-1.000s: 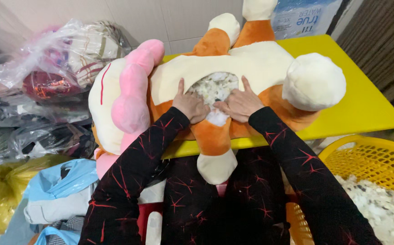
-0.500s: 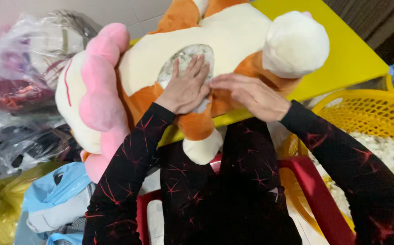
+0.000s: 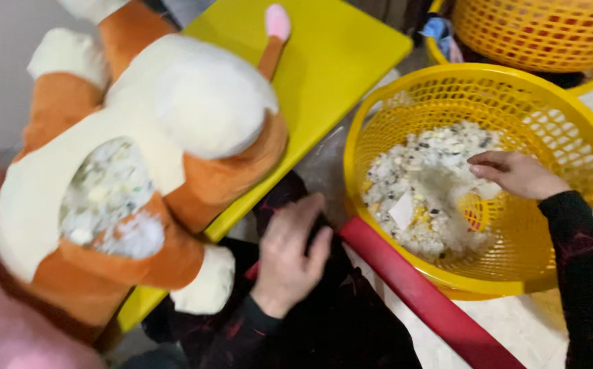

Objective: The person repeatedly scoops white stuffing from a yellow basket and packs it into an opening in the torso of a large plush toy on a yellow table. The hands press and distribute the material inside the toy throughout the clip.

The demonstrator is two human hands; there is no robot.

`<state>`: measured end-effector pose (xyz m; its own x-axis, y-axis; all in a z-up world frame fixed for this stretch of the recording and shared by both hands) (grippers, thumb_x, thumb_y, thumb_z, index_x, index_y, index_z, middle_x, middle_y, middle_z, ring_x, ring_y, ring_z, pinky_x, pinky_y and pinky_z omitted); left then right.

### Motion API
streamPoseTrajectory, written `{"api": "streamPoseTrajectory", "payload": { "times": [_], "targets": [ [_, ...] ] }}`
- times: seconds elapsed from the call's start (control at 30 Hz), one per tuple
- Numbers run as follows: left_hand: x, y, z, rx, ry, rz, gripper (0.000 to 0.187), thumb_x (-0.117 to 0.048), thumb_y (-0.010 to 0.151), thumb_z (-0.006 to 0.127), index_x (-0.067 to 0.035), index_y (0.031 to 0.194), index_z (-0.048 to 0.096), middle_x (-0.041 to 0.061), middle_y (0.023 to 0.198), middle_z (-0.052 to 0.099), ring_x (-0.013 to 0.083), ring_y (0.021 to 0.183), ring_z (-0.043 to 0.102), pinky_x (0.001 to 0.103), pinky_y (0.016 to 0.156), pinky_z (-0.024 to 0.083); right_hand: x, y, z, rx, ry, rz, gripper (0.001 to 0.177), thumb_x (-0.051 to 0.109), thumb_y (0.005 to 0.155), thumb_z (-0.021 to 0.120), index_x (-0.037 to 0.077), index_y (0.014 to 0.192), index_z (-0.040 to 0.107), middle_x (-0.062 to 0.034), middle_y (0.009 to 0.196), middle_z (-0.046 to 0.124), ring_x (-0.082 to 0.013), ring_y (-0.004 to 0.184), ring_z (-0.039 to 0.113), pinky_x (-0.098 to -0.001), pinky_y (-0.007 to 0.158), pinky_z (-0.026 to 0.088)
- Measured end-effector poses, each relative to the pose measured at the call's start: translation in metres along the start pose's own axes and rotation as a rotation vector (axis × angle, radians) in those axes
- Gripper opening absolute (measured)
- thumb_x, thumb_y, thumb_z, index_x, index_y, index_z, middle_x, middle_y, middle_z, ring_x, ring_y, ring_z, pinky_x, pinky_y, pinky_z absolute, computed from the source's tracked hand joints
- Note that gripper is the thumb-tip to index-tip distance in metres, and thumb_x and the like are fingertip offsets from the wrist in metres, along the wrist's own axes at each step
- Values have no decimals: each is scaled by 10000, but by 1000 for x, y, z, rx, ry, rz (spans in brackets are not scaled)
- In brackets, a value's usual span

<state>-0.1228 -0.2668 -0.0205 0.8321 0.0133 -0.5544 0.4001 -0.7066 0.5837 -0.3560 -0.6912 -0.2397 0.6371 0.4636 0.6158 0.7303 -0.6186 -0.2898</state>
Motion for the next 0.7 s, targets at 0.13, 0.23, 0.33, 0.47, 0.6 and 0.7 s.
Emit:
{"api": "streamPoseTrajectory", "payload": {
  "times": [0.13, 0.23, 0.33, 0.47, 0.6, 0.7],
  "targets": [
    [-27, 5, 123, 345, -275, 59, 523, -145, 929, 722, -6, 1407, 560, 216, 1492, 527, 415, 1381, 520, 482, 1144, 449, -137, 30, 45, 81, 26, 205, 538, 488, 940, 641, 100, 1309, 699, -165, 1178, 775, -318, 1088, 714, -411, 958, 548],
    [-42, 7, 184, 453, -271, 136, 545, -176, 913, 709, -25, 1409, 543, 210, 1534, 470, 431, 1437, 450, 537, 1166, 405, -177, 45, 83, 169, -205, 230, 670, 557, 859, 686, 91, 1338, 640, -193, 1287, 696, -364, 1190, 656, -443, 995, 521],
    [-45, 10, 233, 484, -272, 189, 530, -187, 925, 689, -55, 1418, 547, 193, 1560, 455, 422, 1483, 424, 553, 1198, 391, -188, 51, 135, 504, -560, 184, 584, 535, 825, 708, 139, 1253, 723, -143, 1317, 696, -310, 1219, 648, -418, 1014, 513],
    [-37, 22, 304, 572, -230, 164, 649, -160, 854, 701, -5, 1457, 516, 250, 1569, 404, 458, 1489, 374, 606, 1146, 340, -185, 64, 177, 494, -252, 212, 541, 409, 825, 696, 139, 1293, 676, -137, 1254, 699, -281, 1127, 663, -405, 919, 529],
    [-13, 22, 365, 770, -296, -49, 629, -164, 845, 689, -6, 1425, 502, 318, 1571, 324, 493, 1454, 360, 588, 1134, 377, -155, 67, 217, 267, 167, -71, 571, 262, 771, 722, 114, 1315, 635, -159, 1204, 690, -282, 1073, 664, -403, 849, 543],
    [10, 13, 393, 907, -308, -250, 669, -175, 832, 682, -3, 1441, 465, 321, 1592, 272, 505, 1414, 373, 560, 1106, 407, -158, 66, 226, 188, 158, -77, 556, 194, 762, 707, 74, 1301, 643, -192, 1171, 700, -323, 1035, 676, -425, 806, 548]
  ]
}}
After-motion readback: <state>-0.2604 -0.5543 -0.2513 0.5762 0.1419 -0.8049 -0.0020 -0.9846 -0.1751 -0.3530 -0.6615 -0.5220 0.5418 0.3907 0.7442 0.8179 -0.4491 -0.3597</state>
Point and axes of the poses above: each hand's wrist, its own y-axis towards the middle knuckle, its own z-axis out of the palm, x = y × z, the point moved 6 cm from there along y, towards the middle knuckle
